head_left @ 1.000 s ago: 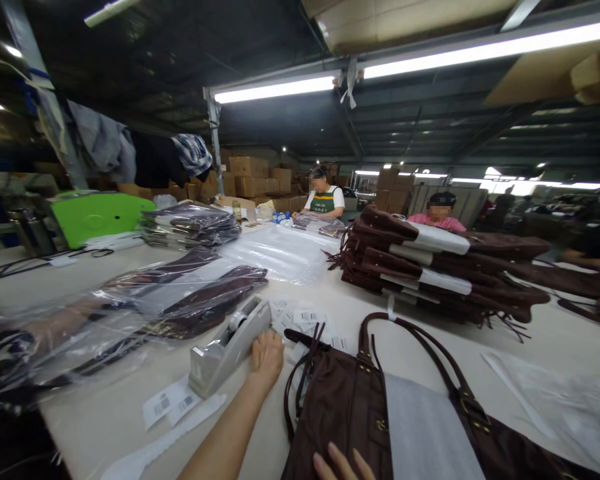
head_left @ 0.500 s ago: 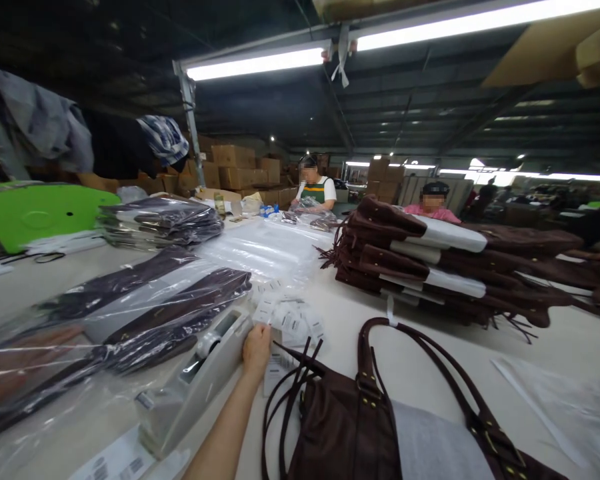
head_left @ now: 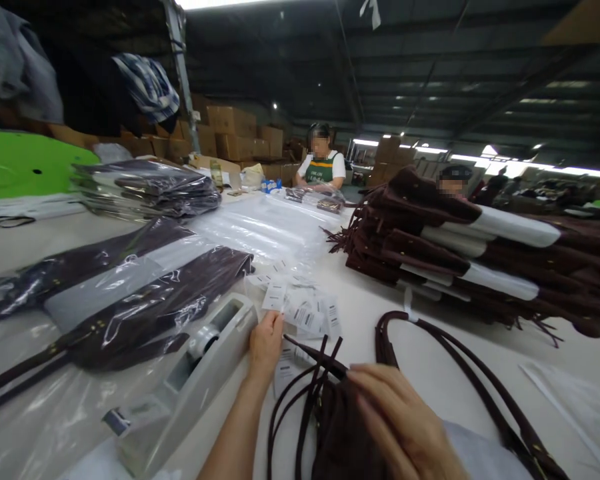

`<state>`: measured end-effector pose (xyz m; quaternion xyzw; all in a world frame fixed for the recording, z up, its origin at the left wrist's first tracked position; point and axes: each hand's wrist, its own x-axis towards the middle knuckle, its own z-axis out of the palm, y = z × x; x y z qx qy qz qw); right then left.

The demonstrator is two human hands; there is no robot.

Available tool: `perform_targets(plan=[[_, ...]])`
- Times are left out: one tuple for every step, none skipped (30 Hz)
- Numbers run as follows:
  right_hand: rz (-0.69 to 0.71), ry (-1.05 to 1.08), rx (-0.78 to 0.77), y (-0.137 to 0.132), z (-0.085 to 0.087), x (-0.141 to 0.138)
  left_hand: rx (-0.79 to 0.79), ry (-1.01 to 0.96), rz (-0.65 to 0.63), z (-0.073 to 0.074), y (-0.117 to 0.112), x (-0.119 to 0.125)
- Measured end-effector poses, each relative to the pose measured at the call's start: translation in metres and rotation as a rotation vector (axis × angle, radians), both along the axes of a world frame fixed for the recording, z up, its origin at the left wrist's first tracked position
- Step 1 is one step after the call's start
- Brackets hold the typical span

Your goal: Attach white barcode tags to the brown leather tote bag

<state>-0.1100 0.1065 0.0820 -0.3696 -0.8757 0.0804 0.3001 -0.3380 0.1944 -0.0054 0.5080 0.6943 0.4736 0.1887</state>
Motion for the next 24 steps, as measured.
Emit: perform_targets(plan=[[-0.018,0.072,-0.023,0.021,0.004,-0.008,-0.010,0.016,-0.001,0.000,0.000,0.001],[-0.032,0.131,-0.048,0.040,0.007,-0.016,-0.022,0.040,-0.003,0.001,-0.001,0.002],[-0.041,0.173,-0.068,0.057,0.009,-0.025,-0.032,0.072,-0.005,0.001,-0.001,0.002],[-0.050,0.204,-0.084,0.073,0.010,-0.034,-0.036,0.110,-0.010,0.001,-0.002,0.003],[-0.051,0.221,-0.096,0.087,0.011,-0.043,-0.031,0.153,-0.019,0.001,-0.003,0.003],[-0.051,0.231,-0.105,0.100,0.011,-0.053,-0.014,0.197,-0.028,0.000,-0.003,0.003],[-0.053,0.232,-0.111,0.112,0.011,-0.063,0.014,0.241,-0.038,0.000,-0.004,0.003],[-0.059,0.227,-0.111,0.123,0.012,-0.073,0.044,0.289,-0.044,-0.001,-0.004,0.002],[-0.065,0.219,-0.109,0.132,0.012,-0.084,0.073,0.339,-0.046,-0.002,-0.005,0.002],[-0.073,0.212,-0.108,0.141,0.013,-0.095,0.096,0.390,-0.042,-0.003,-0.005,0.002],[-0.085,0.200,-0.109,0.149,0.014,-0.106,0.117,0.438,-0.035,-0.004,-0.005,0.002],[-0.100,0.181,-0.117,0.155,0.015,-0.118,0.136,0.481,-0.026,-0.006,-0.005,0.002],[-0.116,0.151,-0.132,0.161,0.016,-0.129,0.155,0.518,-0.016,-0.007,-0.004,0.002],[-0.133,0.110,-0.149,0.165,0.017,-0.139,0.179,0.546,-0.006,-0.009,-0.004,0.002],[-0.145,0.054,-0.159,0.169,0.018,-0.148,0.204,0.567,0.001,-0.010,-0.004,0.002],[-0.153,-0.015,-0.159,0.171,0.018,-0.156,0.230,0.584,0.007,-0.011,-0.003,0.003],[-0.158,-0.088,-0.147,0.172,0.018,-0.164,0.250,0.595,0.012,-0.011,-0.003,0.003],[-0.165,-0.154,-0.115,0.172,0.018,-0.170,0.261,0.604,0.016,-0.012,-0.003,0.004],[-0.166,-0.212,-0.054,0.172,0.017,-0.175,0.263,0.613,0.018,-0.012,-0.004,0.004],[-0.148,-0.264,0.036,0.171,0.015,-0.180,0.260,0.623,0.020,-0.012,-0.004,0.005],[-0.109,-0.309,0.147,0.170,0.014,-0.184,0.256,0.633,0.025,-0.011,-0.004,0.005],[-0.052,-0.349,0.268,0.170,0.012,-0.189,0.253,0.645,0.028,-0.011,-0.005,0.006],[0.016,-0.391,0.382,0.169,0.010,-0.194,0.251,0.658,0.030,-0.010,-0.005,0.006],[0.075,-0.438,0.473,0.170,0.008,-0.199,0.250,0.666,0.029,-0.009,-0.005,0.007]])
